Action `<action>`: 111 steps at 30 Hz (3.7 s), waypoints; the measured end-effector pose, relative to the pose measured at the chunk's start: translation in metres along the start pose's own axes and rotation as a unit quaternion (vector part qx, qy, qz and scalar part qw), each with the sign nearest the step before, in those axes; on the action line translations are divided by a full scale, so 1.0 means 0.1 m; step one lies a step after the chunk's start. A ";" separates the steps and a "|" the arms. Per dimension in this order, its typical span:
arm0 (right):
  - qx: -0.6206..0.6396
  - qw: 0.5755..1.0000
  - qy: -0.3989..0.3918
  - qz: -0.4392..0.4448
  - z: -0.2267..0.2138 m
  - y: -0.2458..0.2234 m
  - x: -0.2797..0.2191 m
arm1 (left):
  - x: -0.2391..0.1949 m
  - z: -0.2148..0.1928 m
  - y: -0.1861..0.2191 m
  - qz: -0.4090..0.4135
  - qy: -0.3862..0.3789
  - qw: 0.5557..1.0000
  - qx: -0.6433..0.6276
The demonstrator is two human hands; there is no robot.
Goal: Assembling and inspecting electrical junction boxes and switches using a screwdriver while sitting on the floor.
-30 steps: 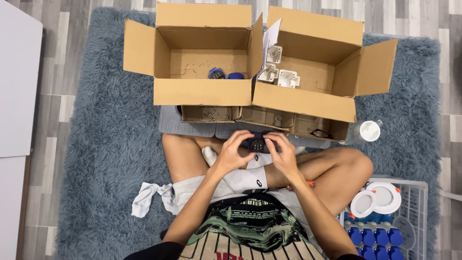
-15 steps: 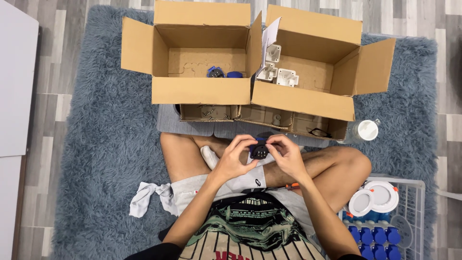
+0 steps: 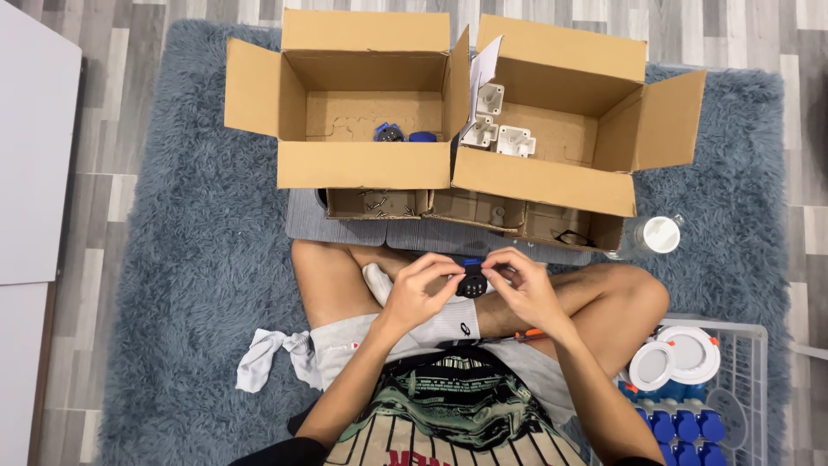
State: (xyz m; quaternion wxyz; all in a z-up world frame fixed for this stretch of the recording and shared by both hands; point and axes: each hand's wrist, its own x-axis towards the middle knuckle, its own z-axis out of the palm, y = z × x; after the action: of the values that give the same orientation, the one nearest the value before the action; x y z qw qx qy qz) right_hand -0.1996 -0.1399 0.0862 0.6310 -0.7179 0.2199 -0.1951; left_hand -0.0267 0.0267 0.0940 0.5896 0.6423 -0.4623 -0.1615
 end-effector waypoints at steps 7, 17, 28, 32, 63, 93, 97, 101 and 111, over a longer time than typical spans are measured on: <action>0.022 0.999 -0.028 -0.004 0.01 -0.18 0.04 | -0.01 -0.03 0.00 -0.085 -0.024 0.985 -0.145; -0.128 0.979 -0.118 -0.105 -0.35 -1.01 0.64 | -0.27 0.04 -0.22 -0.217 -0.068 0.802 -0.552; -0.467 0.869 -0.156 0.050 -1.24 -0.32 2.32 | -0.31 -0.11 -0.20 -0.144 -0.029 0.816 -0.559; -0.489 0.830 -0.193 0.184 -1.18 -0.17 2.45 | -0.31 -0.21 -0.15 -0.147 -0.019 0.814 -0.562; -0.101 0.992 -0.028 -0.065 -0.41 -0.30 0.01 | -0.21 -0.24 -0.19 -0.092 0.017 0.948 -0.303; -0.108 0.985 -0.015 -0.131 0.16 -0.16 -0.11 | 0.16 -0.22 0.45 0.079 -0.098 0.991 -0.039; -0.099 0.985 -0.011 -0.138 0.22 -0.28 -0.03 | 0.04 -0.16 0.26 0.006 -0.073 0.995 -0.063; -0.114 0.969 -0.037 -0.215 0.32 -0.43 0.12 | -0.12 -0.14 0.06 -0.145 -0.105 0.966 -0.189; -0.298 0.931 -0.196 -0.073 -0.02 -1.20 0.79 | -0.21 -0.18 -0.06 -0.232 0.039 0.939 -0.250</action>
State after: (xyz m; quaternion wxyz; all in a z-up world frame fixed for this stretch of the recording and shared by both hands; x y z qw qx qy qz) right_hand -0.1270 -0.1728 0.2059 0.4026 -0.9110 0.0870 -0.0218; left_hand -0.0216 0.0527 0.0856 0.6948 0.5698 -0.2217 -0.3788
